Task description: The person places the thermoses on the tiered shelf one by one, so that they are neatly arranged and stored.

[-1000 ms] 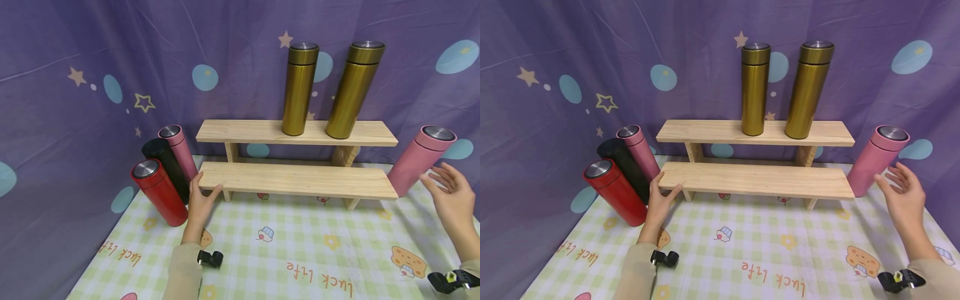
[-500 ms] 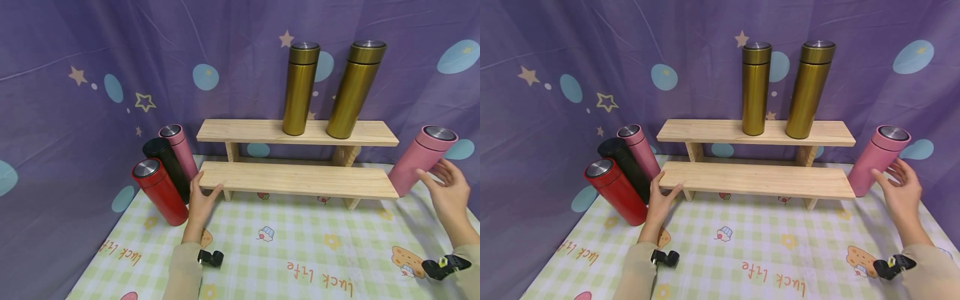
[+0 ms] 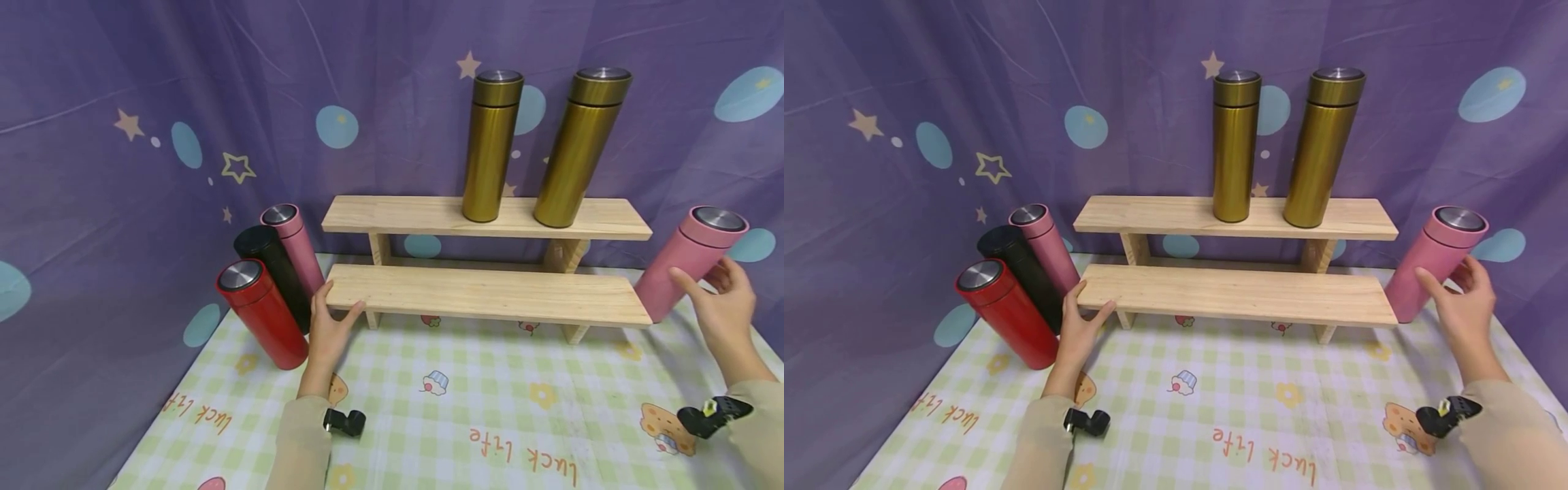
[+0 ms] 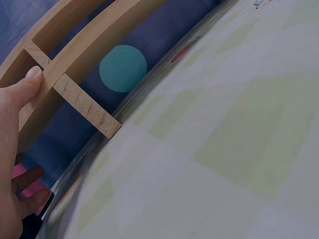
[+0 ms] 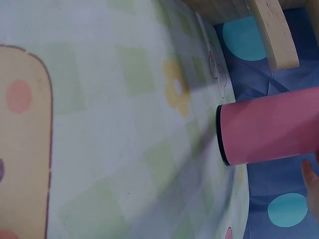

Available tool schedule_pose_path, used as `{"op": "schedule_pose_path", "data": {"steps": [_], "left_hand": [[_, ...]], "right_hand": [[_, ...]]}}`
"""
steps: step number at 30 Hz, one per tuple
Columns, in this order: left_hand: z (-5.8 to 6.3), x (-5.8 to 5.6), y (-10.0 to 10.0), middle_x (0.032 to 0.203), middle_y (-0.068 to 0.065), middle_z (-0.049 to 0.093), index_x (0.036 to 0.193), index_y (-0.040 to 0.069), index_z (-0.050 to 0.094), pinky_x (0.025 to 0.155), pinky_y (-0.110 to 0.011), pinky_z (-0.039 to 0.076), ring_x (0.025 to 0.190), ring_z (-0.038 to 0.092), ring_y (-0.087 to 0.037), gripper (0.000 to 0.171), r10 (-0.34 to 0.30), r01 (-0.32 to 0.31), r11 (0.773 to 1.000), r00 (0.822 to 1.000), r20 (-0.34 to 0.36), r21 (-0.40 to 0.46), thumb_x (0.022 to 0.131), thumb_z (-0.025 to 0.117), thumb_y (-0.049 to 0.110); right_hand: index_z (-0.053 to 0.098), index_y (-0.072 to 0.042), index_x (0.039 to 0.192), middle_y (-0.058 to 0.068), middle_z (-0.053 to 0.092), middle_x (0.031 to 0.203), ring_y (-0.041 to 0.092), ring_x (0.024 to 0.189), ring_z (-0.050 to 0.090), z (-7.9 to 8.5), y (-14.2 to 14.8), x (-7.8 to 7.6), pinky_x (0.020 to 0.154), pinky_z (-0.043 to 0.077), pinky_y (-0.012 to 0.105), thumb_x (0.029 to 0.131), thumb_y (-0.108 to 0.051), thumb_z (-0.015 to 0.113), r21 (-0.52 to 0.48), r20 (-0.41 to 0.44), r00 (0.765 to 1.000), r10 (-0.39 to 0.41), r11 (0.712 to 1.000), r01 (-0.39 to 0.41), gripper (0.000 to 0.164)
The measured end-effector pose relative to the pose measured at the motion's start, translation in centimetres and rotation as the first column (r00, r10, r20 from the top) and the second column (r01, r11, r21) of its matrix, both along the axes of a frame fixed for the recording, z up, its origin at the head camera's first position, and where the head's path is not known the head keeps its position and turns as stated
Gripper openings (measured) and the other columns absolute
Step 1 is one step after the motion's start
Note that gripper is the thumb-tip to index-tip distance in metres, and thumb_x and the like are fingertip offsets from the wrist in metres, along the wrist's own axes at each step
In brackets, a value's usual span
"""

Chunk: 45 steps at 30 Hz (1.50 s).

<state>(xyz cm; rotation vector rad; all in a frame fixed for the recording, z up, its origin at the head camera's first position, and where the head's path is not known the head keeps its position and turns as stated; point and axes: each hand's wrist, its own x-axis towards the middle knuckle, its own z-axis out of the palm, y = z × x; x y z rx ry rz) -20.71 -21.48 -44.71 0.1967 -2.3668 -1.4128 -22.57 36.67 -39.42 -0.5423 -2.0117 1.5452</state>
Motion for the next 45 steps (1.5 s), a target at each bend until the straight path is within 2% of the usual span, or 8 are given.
{"op": "schedule_pose_path", "data": {"steps": [7, 13, 19, 23, 30, 34, 42, 45], "left_hand": [[0.0, 0.1, 0.0, 0.154, -0.009, 0.030, 0.151, 0.019, 0.032, 0.111, -0.051, 0.028, 0.141, 0.032, -0.030, 0.085, -0.002, 0.002, 1.000, 1.000, 0.010, -0.001, 0.084, 0.076, 0.050], [0.1, 0.2, 0.1, 0.154, -0.009, 0.030, 0.151, 0.020, 0.032, 0.111, -0.051, 0.028, 0.140, 0.033, -0.030, 0.084, -0.004, 0.004, 1.000, 1.000, 0.009, 0.001, 0.085, 0.075, 0.050], [0.0, 0.1, 0.0, 0.153, -0.010, 0.032, 0.150, 0.018, 0.033, 0.111, -0.050, 0.029, 0.140, 0.034, -0.030, 0.084, 0.003, -0.003, 1.000, 1.000, -0.004, -0.009, 0.085, 0.076, 0.049], [0.0, 0.1, 0.0, 0.153, -0.010, 0.032, 0.150, 0.019, 0.034, 0.111, -0.050, 0.029, 0.140, 0.034, -0.030, 0.084, 0.008, -0.008, 1.000, 1.000, -0.004, -0.009, 0.085, 0.076, 0.048], [0.0, 0.0, 0.1, 0.152, -0.011, 0.033, 0.150, 0.017, 0.035, 0.111, -0.051, 0.029, 0.140, 0.034, -0.031, 0.083, 0.017, -0.017, 1.000, 1.000, -0.014, -0.012, 0.085, 0.077, 0.045], [-0.1, -0.1, 0.1, 0.152, -0.011, 0.033, 0.150, 0.017, 0.035, 0.112, -0.051, 0.028, 0.140, 0.033, -0.031, 0.083, 0.017, -0.018, 1.000, 1.000, -0.021, -0.013, 0.084, 0.078, 0.044], [-0.2, 0.0, 0.1, 0.152, -0.009, 0.033, 0.150, 0.018, 0.035, 0.112, -0.049, 0.029, 0.140, 0.033, -0.030, 0.082, 0.018, -0.018, 1.000, 1.000, -0.017, -0.010, 0.084, 0.077, 0.045], [-0.2, 0.0, 0.1, 0.152, -0.009, 0.033, 0.150, 0.018, 0.035, 0.111, -0.049, 0.029, 0.140, 0.033, -0.030, 0.083, 0.019, -0.019, 1.000, 1.000, -0.020, -0.011, 0.084, 0.078, 0.044]], "right_hand": [[0.036, -0.024, 0.152, -0.018, 0.047, 0.121, -0.001, 0.111, 0.043, -0.6, 0.1, -0.6, 0.102, 0.033, 0.020, 0.087, -0.027, 0.076, 0.104, 0.069, 0.997, 0.021, 0.994, -0.028, 0.077], [0.031, -0.023, 0.152, -0.020, 0.043, 0.113, -0.003, 0.102, 0.040, -1.1, 0.3, -1.1, 0.091, 0.033, 0.017, 0.085, -0.033, 0.077, 0.119, 0.101, 0.993, 0.066, 0.990, -0.077, 0.081], [0.032, -0.025, 0.146, -0.023, 0.039, 0.104, -0.006, 0.093, 0.039, -0.7, 0.2, -0.9, 0.080, 0.032, 0.015, 0.085, -0.030, 0.078, 0.140, 0.122, 0.986, 0.109, 0.982, -0.126, 0.076], [0.034, -0.028, 0.140, -0.022, 0.039, 0.102, -0.006, 0.091, 0.038, -0.8, 0.0, -0.9, 0.080, 0.032, 0.015, 0.085, -0.030, 0.078, 0.140, 0.123, 0.988, 0.097, 0.984, -0.114, 0.070], [0.042, -0.029, 0.134, -0.021, 0.042, 0.101, -0.005, 0.090, 0.040, -1.0, -0.1, -1.3, 0.080, 0.032, 0.015, 0.083, -0.027, 0.079, 0.107, 0.090, 0.996, 0.019, 0.994, -0.029, 0.063], [0.041, -0.033, 0.130, -0.022, 0.042, 0.099, -0.006, 0.089, 0.039, -0.5, -0.3, -1.2, 0.082, 0.032, 0.017, 0.082, -0.023, 0.080, 0.076, 0.107, 0.994, 0.019, 0.997, -0.027, 0.062], [0.041, -0.027, 0.143, -0.024, 0.042, 0.102, -0.006, 0.093, 0.040, -0.8, -0.1, -0.6, 0.086, 0.033, 0.016, 0.082, -0.026, 0.081, 0.089, 0.120, 0.993, 0.007, 0.996, -0.017, 0.073], [0.044, -0.029, 0.140, -0.024, 0.044, 0.102, -0.006, 0.094, 0.042, -0.7, -0.1, -0.2, 0.087, 0.034, 0.015, 0.081, -0.026, 0.082, 0.080, 0.108, 0.994, 0.004, 0.997, -0.013, 0.071]]}}
